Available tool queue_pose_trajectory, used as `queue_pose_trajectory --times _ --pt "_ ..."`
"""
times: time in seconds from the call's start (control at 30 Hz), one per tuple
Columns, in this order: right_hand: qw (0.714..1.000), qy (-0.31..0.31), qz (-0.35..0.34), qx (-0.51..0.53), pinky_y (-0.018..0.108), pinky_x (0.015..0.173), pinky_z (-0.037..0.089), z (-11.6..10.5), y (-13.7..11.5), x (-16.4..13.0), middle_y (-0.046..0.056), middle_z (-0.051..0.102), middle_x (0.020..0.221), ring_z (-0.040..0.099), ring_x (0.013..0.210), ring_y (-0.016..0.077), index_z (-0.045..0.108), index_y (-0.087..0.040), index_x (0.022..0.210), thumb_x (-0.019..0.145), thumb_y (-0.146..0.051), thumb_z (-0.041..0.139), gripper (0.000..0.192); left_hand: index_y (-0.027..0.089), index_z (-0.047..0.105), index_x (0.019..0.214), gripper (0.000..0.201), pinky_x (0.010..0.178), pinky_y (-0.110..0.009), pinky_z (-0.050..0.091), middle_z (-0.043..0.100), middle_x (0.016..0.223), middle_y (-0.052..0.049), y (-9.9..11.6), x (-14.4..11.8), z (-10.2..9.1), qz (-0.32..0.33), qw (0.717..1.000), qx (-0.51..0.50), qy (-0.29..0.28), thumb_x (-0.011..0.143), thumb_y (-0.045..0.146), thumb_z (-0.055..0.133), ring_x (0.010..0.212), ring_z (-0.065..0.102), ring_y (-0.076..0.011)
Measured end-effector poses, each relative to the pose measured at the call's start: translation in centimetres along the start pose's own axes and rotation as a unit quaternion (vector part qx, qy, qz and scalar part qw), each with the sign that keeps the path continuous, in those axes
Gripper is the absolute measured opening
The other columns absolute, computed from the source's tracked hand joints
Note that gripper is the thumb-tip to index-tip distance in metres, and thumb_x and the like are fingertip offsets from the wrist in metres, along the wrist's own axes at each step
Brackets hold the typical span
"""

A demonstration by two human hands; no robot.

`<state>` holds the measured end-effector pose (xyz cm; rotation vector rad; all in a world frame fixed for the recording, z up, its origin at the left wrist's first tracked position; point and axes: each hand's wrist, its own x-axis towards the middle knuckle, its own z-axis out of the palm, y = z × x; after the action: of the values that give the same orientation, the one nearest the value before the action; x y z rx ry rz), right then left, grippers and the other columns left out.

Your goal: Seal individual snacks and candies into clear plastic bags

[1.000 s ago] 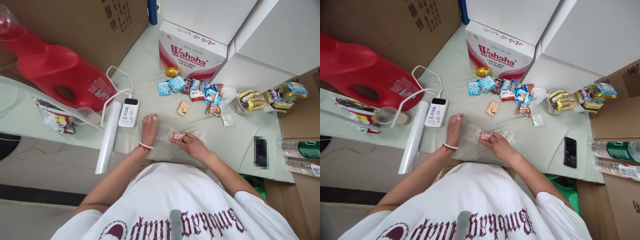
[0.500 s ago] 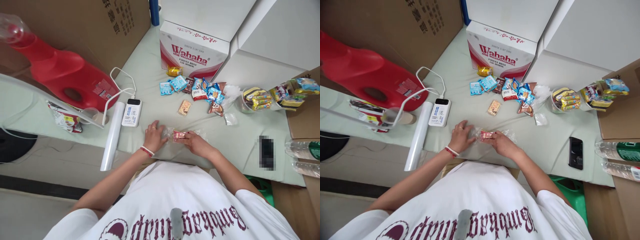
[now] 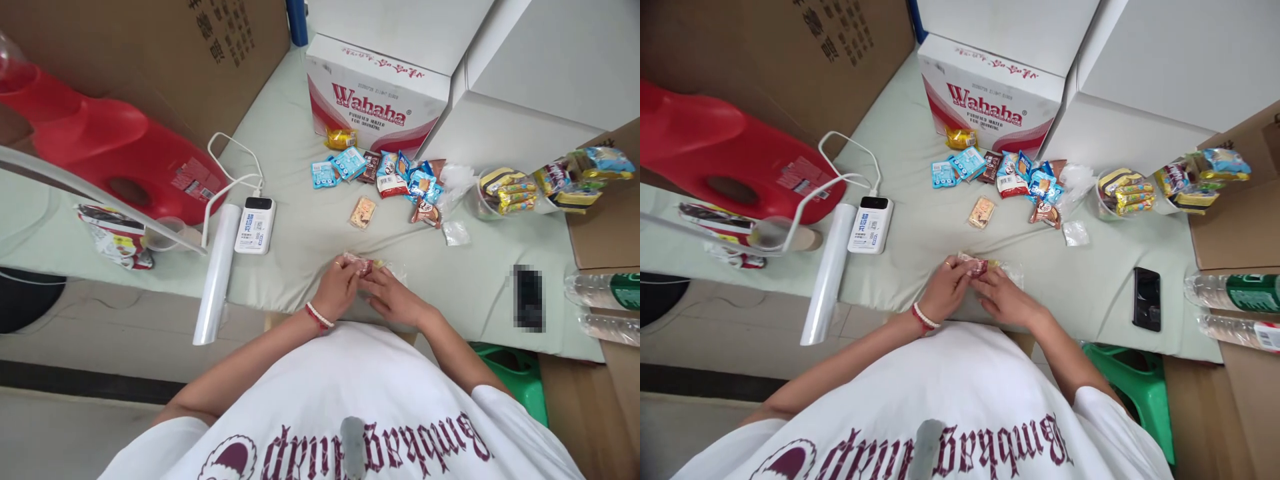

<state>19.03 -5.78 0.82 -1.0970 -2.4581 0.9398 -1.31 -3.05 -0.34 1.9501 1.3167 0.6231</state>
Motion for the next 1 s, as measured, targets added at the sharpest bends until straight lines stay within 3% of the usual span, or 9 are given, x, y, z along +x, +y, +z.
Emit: queue_pose_trajectory --times 0.1,0.23,0.33,0.43,0.53,0.7,0.83,0.93,1.0 --pt "0.984 0.131 0.119 0.018 0.045 0.099 0.051 1.0 0.9 -1.9 0.012 0.068 0.116 0.060 0.110 0.0262 0.059 -0.025 0.143 0.107 -0.034 0.043 0.041 0.026 0.076 0.122 0.032 0.075 -0.036 0.050 0.067 0.102 -0.010 0.3 0.1 0.7 -0.007 0.992 0.126 -0.008 0.101 0.027 0.051 0.095 0.061 -0.0264" --pt "0.883 0.307 0.322 -0.153 0.059 0.106 0.044 2.4 2.0 -3.2 0.020 0.058 0.129 0.050 0.124 0.0364 0.065 -0.019 0.136 0.097 -0.042 0.061 0.045 0.030 0.075 0.119 0.027 0.086 -0.042 0.047 0.064 0.106 -0.011 0.5 0.3 1.3 -0.026 0.980 0.190 0.052 0.098 0.029 0.058 0.104 0.056 -0.0305" --pt "0.879 0.298 0.331 -0.171 0.060 0.110 0.041 2.4 1.6 -3.5 0.020 0.052 0.144 0.044 0.134 0.0382 0.072 -0.020 0.112 0.093 -0.034 0.064 0.025 0.019 0.063 0.138 0.052 0.098 -0.047 0.046 0.059 0.126 -0.018 -0.1 0.6 1.9 -0.035 0.977 0.174 0.117 0.088 0.032 0.071 0.119 0.053 -0.0345" --pt "0.902 0.276 0.323 -0.078 0.044 0.093 0.053 1.9 0.2 -2.7 0.013 0.068 0.110 0.063 0.102 0.0280 0.070 -0.022 0.098 0.099 -0.030 0.054 0.018 0.011 0.056 0.140 0.066 0.098 -0.049 0.046 0.062 0.123 -0.021 -0.7 0.8 2.5 -0.056 0.976 0.176 0.111 0.084 0.040 0.075 0.118 0.055 -0.0368" --pt "0.919 0.283 0.274 0.010 0.038 0.087 0.055 1.5 -1.5 -0.8 0.008 0.071 0.098 0.067 0.091 0.0236 0.068 -0.024 0.107 0.102 -0.029 0.046 0.023 0.015 0.064 0.127 0.049 0.092 -0.049 0.048 0.065 0.110 -0.018 -0.4 0.6 3.0 -0.024 0.977 0.189 0.099 0.088 0.044 0.070 0.106 0.059 -0.0354" --pt "0.917 0.301 0.222 0.136 0.040 0.098 0.056 1.2 -2.2 0.7 0.012 0.071 0.120 0.068 0.112 0.0254 0.065 -0.023 0.126 0.101 -0.041 0.055 0.033 0.017 0.058 0.137 0.045 0.092 -0.050 0.050 0.061 0.115 -0.020 1.5 -0.3 3.7 0.148 0.965 0.120 0.182 0.093 0.030 0.057 0.107 0.058 -0.0331" --pt "0.897 0.310 0.236 0.208 0.045 0.109 0.051 2.0 -1.3 -0.8 0.013 0.067 0.136 0.063 0.126 0.0269 0.057 -0.024 0.138 0.097 -0.047 0.061 0.048 0.019 0.030 0.160 0.080 0.104 -0.056 0.049 0.058 0.132 -0.020 2.9 -1.1 4.1 0.289 0.951 -0.034 0.101 0.085 0.021 0.056 0.122 0.058 -0.0349" --pt "0.871 0.312 0.272 0.264 0.044 0.110 0.051 1.5 0.1 -2.8 0.011 0.068 0.137 0.066 0.124 0.0259 0.055 -0.025 0.140 0.096 -0.049 0.063 0.051 0.020 0.021 0.163 0.087 0.106 -0.053 0.052 0.057 0.139 -0.019 3.1 -1.2 3.9 0.271 0.951 -0.148 0.037 0.082 0.015 0.055 0.128 0.057 -0.0326" --pt "0.846 0.356 0.302 0.258 0.042 0.104 0.054 -0.9 2.0 -4.7 0.010 0.070 0.133 0.068 0.118 0.0253 0.054 -0.025 0.139 0.091 -0.052 0.069 0.056 0.021 0.028 0.160 0.082 0.104 -0.051 0.054 0.054 0.142 -0.019 2.5 -1.2 3.5 0.251 0.953 -0.167 0.018 0.083 0.014 0.055 0.132 0.054 -0.0318"
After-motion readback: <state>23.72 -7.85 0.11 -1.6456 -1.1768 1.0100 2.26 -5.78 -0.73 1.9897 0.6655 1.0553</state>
